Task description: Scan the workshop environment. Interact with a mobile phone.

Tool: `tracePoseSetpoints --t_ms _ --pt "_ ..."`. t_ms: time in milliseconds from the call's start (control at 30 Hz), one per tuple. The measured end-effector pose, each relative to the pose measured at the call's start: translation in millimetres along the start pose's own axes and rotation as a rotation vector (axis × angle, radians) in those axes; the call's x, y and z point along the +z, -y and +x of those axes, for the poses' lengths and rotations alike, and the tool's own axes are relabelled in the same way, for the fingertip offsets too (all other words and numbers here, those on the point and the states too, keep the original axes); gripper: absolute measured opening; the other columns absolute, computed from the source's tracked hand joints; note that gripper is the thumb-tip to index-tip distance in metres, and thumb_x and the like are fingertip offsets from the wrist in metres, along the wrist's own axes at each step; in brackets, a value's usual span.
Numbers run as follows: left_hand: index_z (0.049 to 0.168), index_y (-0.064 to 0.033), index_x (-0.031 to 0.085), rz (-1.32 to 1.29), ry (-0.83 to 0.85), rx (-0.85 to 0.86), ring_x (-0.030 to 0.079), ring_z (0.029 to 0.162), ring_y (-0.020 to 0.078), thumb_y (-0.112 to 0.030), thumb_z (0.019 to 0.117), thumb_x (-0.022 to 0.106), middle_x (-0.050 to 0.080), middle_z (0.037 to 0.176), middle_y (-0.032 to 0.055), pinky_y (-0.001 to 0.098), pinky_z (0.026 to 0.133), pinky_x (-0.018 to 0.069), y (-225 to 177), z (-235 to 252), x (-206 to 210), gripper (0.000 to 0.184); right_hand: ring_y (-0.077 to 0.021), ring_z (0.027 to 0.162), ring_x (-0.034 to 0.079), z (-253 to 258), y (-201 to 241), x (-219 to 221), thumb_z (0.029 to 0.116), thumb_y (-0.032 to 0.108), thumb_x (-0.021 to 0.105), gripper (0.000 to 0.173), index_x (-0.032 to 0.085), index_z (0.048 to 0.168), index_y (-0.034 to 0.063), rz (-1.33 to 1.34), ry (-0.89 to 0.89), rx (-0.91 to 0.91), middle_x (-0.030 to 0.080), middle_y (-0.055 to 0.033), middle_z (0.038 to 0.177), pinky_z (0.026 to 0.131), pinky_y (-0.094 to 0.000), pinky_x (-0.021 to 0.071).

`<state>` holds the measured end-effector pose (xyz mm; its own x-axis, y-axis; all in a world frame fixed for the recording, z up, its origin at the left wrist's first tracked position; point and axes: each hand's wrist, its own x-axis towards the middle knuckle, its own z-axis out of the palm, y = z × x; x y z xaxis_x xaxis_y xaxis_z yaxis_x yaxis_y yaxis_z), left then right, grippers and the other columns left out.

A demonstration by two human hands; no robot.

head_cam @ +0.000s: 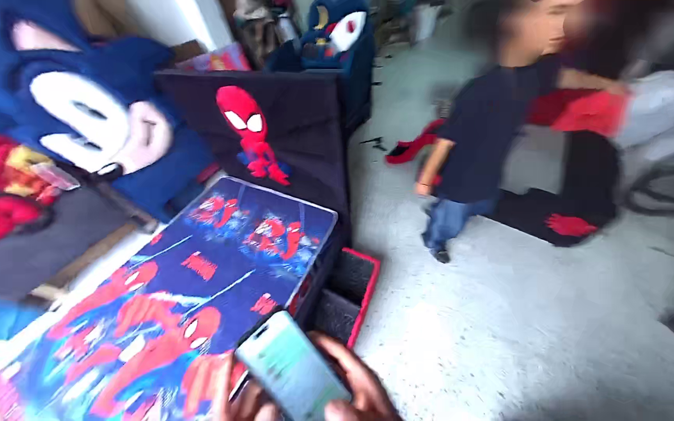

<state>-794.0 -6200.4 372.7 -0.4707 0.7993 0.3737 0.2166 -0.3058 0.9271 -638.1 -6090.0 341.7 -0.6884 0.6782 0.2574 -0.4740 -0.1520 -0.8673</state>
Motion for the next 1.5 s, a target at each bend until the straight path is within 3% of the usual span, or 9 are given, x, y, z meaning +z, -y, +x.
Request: tracePoseSetpoints --t_ms 267,400,633,700,833,967,1100,1267,1500 --pt "0.16 -0.0146 0.033 -0.077 -0.036 0.067 0.067 0.118 0.0272 -0.027 0.1056 0.056 0.063 0.139 0.0131 0.0437 0.102 0.0569 -23 -94 -103 0.061 -0.0363 0.105 0.071 -72 -48 116 0.098 0.029 0.069 0.067 0.036 0.153 0.0083 0.228 0.102 0.08 0.062 -0.0183 0.135 0.064 -0.0521 0.0655" --pt "0.161 -0.0087 0.029 -0.132 -0.079 0.083 0.069 0.109 0.0288 -0.023 0.1065 0.054 0.063 0.134 0.0202 0.0383 0.085 0.0627 -37 -151 -152 0.062 -0.0382 0.102 0.071 -101 -61 174 0.0996 0.027 0.066 0.062 0.034 0.15 0.0074 0.266 0.221 0.151 0.061 -0.0217 0.132 0.061 -0.0501 0.0649" --pt "0.16 -0.0162 0.033 -0.129 -0.156 0.096 0.069 0.11 0.0294 -0.024 0.1056 0.056 0.062 0.135 0.0186 0.0382 0.086 0.0625 -61 -222 -197 0.06 -0.0397 0.1 0.072 -140 -69 232 0.1035 0.034 0.059 0.063 0.034 0.151 0.0023 0.203 0.271 0.262 0.062 -0.0238 0.131 0.062 -0.0531 0.0651" --pt "0.16 -0.017 0.034 -0.116 -0.177 0.121 0.07 0.108 0.0286 -0.025 0.1052 0.057 0.062 0.136 0.0183 0.0365 0.083 0.063 -63 -233 -200 0.06 -0.0373 0.095 0.073 -146 -72 241 0.1046 0.042 0.054 0.059 0.042 0.148 0.0037 0.196 0.229 0.286 0.065 -0.0228 0.126 0.06 -0.0508 0.0646" --pt "0.159 -0.0205 0.036 -0.088 -0.189 0.155 0.066 0.118 0.0306 -0.025 0.1047 0.059 0.059 0.142 0.0153 0.0434 0.099 0.0586 -65 -249 -202 0.059 -0.0332 0.083 0.075 -154 -75 251 0.1054 0.049 0.05 0.056 0.057 0.135 0.0024 0.146 0.165 0.31 0.069 -0.022 0.115 0.054 -0.0467 0.0636" --pt "0.16 -0.0183 0.034 -0.084 -0.2 0.14 0.069 0.112 0.03 -0.024 0.1056 0.057 0.063 0.135 0.0173 0.0408 0.092 0.0612 -67 -260 -202 0.059 -0.0352 0.085 0.074 -163 -75 252 0.1072 0.033 0.052 0.046 0.051 0.138 -0.0008 0.114 0.247 0.283 0.068 -0.0241 0.117 0.055 -0.0473 0.0643" --pt "0.16 -0.0191 0.034 -0.092 -0.192 0.139 0.067 0.115 0.0314 -0.024 0.1056 0.057 0.062 0.137 0.0178 0.0424 0.095 0.0602 -69 -265 -200 0.059 -0.034 0.087 0.074 -168 -75 250 0.1062 0.046 0.049 0.055 0.053 0.137 0.0009 0.148 0.213 0.303 0.068 -0.0229 0.117 0.056 -0.0468 0.0643" --pt "0.16 -0.0194 0.033 -0.099 -0.17 0.117 0.068 0.113 0.0317 -0.024 0.1052 0.058 0.064 0.134 0.018 0.0425 0.095 0.0602 -67 -266 -194 0.06 -0.0336 0.088 0.074 -173 -72 242 0.1085 0.03 0.05 0.041 0.052 0.135 -0.0017 0.118 0.249 0.271 0.067 -0.0229 0.117 0.058 -0.0467 0.065" --pt "0.159 -0.0166 0.035 -0.124 -0.173 0.046 0.071 0.104 0.03 -0.023 0.1058 0.056 0.066 0.128 0.019 0.0376 0.079 0.0641 -67 -263 -185 0.058 -0.037 0.096 0.072 -178 -64 231 0.1047 0.036 0.056 0.055 0.043 0.144 -0.0003 0.212 0.303 0.273 0.064 -0.0251 0.125 0.063 -0.0484 0.0649"
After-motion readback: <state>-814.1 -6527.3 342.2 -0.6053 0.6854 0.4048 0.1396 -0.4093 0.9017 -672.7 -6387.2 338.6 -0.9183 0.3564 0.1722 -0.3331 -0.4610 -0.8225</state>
